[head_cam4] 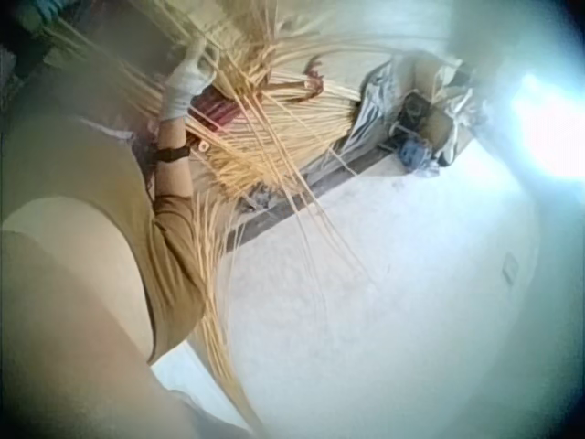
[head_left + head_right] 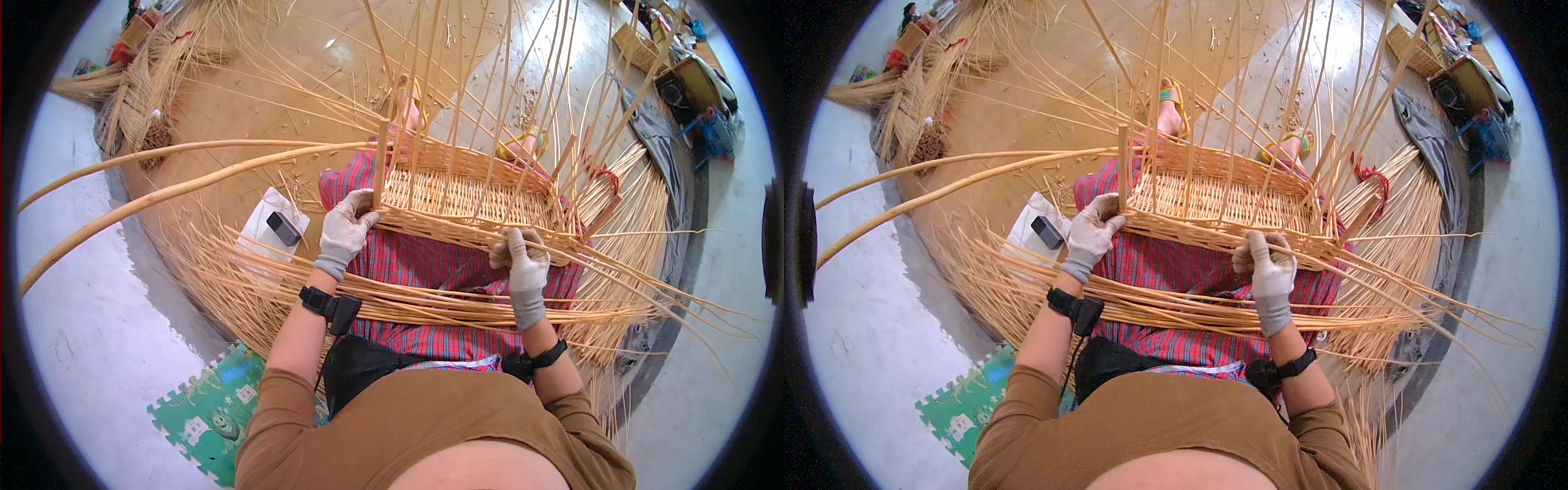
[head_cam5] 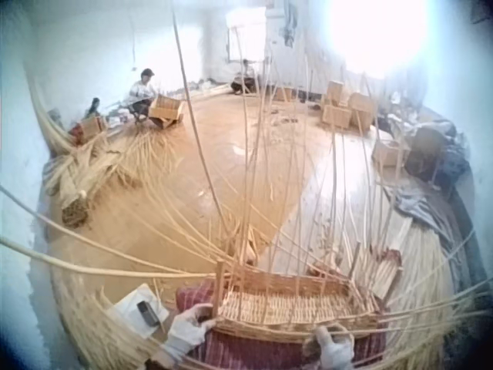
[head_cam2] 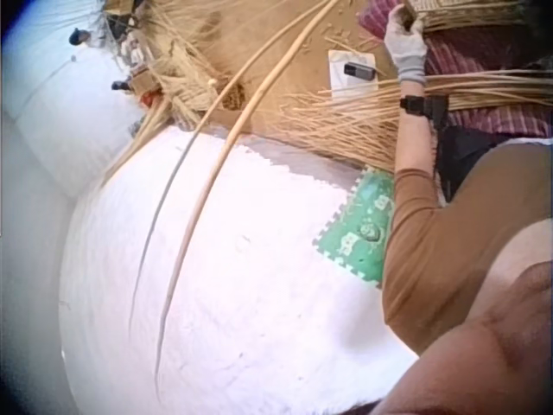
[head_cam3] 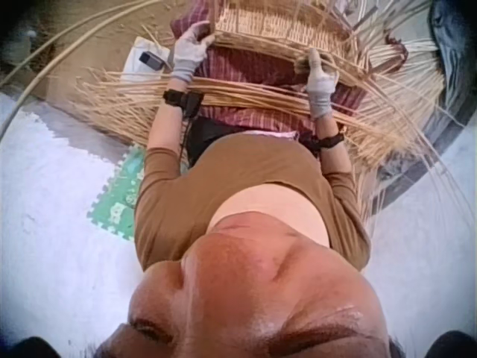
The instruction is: Weaving a rectangular wicker basket from long willow or rattan strands.
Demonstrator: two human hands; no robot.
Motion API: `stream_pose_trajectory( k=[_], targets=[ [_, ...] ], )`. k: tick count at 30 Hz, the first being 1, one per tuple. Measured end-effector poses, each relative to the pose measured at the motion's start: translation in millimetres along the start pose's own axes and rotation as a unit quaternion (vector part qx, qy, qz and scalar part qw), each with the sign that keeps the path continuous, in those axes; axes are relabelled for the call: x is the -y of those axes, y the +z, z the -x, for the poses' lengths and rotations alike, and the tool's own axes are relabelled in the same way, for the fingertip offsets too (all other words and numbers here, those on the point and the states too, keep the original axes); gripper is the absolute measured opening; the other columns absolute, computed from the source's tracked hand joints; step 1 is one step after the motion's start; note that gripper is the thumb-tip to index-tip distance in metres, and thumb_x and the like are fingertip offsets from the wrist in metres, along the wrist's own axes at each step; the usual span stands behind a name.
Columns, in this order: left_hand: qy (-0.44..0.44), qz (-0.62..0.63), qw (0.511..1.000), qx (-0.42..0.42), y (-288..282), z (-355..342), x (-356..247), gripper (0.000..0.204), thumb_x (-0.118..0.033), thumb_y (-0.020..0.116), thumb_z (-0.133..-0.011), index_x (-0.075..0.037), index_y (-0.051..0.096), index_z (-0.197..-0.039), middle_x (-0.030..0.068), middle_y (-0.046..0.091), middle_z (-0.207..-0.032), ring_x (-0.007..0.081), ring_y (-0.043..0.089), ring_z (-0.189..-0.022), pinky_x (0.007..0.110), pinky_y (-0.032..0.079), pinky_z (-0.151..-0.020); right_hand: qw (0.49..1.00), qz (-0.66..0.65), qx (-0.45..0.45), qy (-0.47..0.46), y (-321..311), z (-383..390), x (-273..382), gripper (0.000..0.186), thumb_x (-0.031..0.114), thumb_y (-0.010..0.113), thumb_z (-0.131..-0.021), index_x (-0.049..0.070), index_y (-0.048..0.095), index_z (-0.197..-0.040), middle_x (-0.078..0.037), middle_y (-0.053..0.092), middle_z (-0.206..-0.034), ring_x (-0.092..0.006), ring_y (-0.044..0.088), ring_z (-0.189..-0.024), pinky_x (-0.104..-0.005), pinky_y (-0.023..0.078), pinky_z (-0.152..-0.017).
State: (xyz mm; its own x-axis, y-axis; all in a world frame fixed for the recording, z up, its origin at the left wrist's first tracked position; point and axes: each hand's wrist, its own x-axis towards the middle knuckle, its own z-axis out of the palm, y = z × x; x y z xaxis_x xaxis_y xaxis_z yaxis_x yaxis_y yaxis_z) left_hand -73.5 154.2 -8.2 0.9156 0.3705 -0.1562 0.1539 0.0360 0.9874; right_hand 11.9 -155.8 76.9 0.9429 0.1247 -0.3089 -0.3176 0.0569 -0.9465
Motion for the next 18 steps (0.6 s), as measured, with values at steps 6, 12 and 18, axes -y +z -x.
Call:
stream_pose_trajectory(
  k=[6, 12, 18],
  targets=[
    [-0.022, -0.024, 0.999, 0.0, 9, -2, -26, 0.04, 0.008, 0.064, -0.091, -0.002, 0.058, -0.129, 0.0089, 0.067, -0.117, 0.0173, 0.064, -0.107, 0.03, 0.052, -0.096, 0.999, 0.02, -0.018, 0.04, -34, -51, -39, 0.026, 0.03, 0.067, -0.098, 0.004, 0.065, -0.101, -0.005, 0.068, -0.077, -0.0163, 0.067, -0.062, -0.0305, 0.057, -0.054],
    [0.011, -0.173, 0.984, 0.035, 56, -18, -103, 0.039, -0.012, 0.068, -0.094, -0.003, 0.056, -0.131, 0.0088, 0.07, -0.098, 0.0182, 0.07, -0.072, 0.032, 0.058, -0.067, 0.997, 0.058, -0.017, 0.047, -34, -56, -33, 0.025, 0.028, 0.067, -0.099, 0.003, 0.066, -0.102, -0.006, 0.07, -0.082, -0.0163, 0.066, -0.065, -0.0309, 0.056, -0.057],
    [-0.215, -0.052, 0.962, 0.161, 65, -37, -43, 0.033, -0.027, 0.071, -0.094, 0.001, 0.066, -0.112, 0.012, 0.072, -0.088, 0.0184, 0.071, -0.062, 0.031, 0.059, -0.052, 0.966, 0.164, -0.015, -0.201, 24, -48, 6, 0.018, 0.013, 0.066, -0.098, -0.003, 0.063, -0.106, -0.009, 0.069, -0.09, -0.0141, 0.068, -0.085, -0.0308, 0.056, -0.076]
  ],
)
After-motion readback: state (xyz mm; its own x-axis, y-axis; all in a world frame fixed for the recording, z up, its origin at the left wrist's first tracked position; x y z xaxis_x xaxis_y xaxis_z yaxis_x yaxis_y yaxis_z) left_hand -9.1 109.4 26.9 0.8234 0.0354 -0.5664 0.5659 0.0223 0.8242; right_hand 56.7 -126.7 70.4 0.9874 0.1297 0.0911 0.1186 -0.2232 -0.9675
